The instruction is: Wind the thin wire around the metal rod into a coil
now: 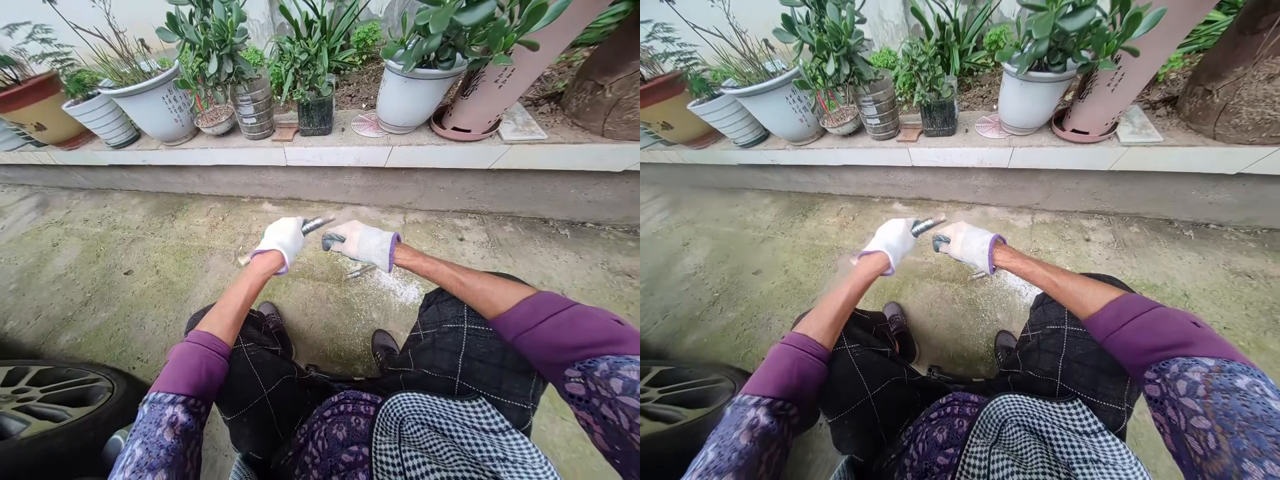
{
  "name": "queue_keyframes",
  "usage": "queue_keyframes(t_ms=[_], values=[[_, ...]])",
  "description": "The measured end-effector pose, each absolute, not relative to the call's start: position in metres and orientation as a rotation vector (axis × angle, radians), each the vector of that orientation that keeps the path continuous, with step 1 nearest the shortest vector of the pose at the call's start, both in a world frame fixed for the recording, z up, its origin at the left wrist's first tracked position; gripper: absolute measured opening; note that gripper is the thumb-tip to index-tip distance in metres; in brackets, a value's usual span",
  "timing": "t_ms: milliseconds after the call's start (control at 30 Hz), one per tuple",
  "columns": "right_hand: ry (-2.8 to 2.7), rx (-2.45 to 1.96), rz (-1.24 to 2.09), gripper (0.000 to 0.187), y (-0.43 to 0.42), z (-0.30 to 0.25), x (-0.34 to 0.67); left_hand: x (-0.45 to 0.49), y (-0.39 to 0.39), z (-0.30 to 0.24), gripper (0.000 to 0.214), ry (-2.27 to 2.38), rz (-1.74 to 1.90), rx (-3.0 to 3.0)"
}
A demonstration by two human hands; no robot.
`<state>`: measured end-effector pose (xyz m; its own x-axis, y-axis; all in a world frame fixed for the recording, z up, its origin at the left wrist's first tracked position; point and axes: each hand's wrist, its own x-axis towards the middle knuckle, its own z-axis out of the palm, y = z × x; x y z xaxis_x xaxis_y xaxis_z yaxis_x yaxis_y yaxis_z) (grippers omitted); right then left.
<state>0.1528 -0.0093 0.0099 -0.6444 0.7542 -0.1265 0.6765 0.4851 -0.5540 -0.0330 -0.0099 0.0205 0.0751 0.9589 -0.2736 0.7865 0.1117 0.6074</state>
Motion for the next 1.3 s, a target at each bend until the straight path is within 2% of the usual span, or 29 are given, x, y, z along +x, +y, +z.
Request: queue_keyframes(t_ms=[67, 133, 200, 267, 367, 467, 600, 700, 800, 900, 967, 1067, 1167, 1300], values=[[-2.638, -1.327, 0.792, 0.023, -0.012, 0.016, 0.157, -0.028, -0.009, 0.010, 0.022, 1.821, 0.244, 1.832], [-2.685, -1.377, 0.688, 0.021, -0.008, 0.019, 0.163, -0.021, -0.010, 0.004, 0.026, 1.870, -0.012, 2.083], [-2.704, -1.400, 0.602, 0.019, 0.000, 0.020, 0.169, -0.014, -0.011, 0.001, 0.031, 1.812, -0.324, 2.341], [-2.654, -1.386, 0.634, 0.017, 0.010, 0.020, 0.175, -0.011, -0.012, 0.004, 0.032, 1.709, -0.473, 2.435], [-2.439, -1.354, 0.918, 0.018, 0.020, 0.019, 0.179, -0.012, -0.013, 0.014, 0.026, 1.600, -0.357, 2.392], [-2.215, -1.363, 1.261, 0.020, 0.024, 0.015, 0.174, -0.018, -0.018, 0.024, 0.020, 1.521, -0.049, 2.268], [-2.117, -1.429, 1.386, 0.022, 0.019, 0.004, 0.160, -0.027, -0.018, 0.027, 0.021, 1.569, 0.293, 1.957], [-2.334, -1.370, 1.220, 0.024, 0.009, 0.000, 0.151, -0.033, -0.007, 0.021, 0.024, 1.750, 0.225, 2.007], [-2.627, -1.330, 0.840, 0.024, 0.001, 0.005, 0.147, -0.034, 0.002, 0.010, 0.024, 1.904, -0.146, 2.224], [-2.785, -1.376, 0.549, 0.025, 0.000, 0.015, 0.150, -0.027, 0.001, 0.001, 0.031, 1.891, -0.395, 2.385], [-2.791, -1.398, 0.504, 0.023, 0.005, 0.021, 0.155, -0.022, -0.003, -0.002, 0.032, 1.806, -0.410, 2.439], [-2.654, -1.410, 0.641, 0.018, 0.015, 0.028, 0.166, -0.016, -0.008, 0.001, 0.024, 1.665, -0.313, 2.412], [-2.422, -1.409, 0.958, 0.017, 0.021, 0.032, 0.173, -0.016, -0.012, 0.012, 0.020, 1.580, -0.207, 2.380], [-2.129, -1.399, 1.343, 0.014, 0.020, 0.030, 0.174, -0.018, -0.022, 0.030, 0.020, 1.497, 0.180, 2.070]])
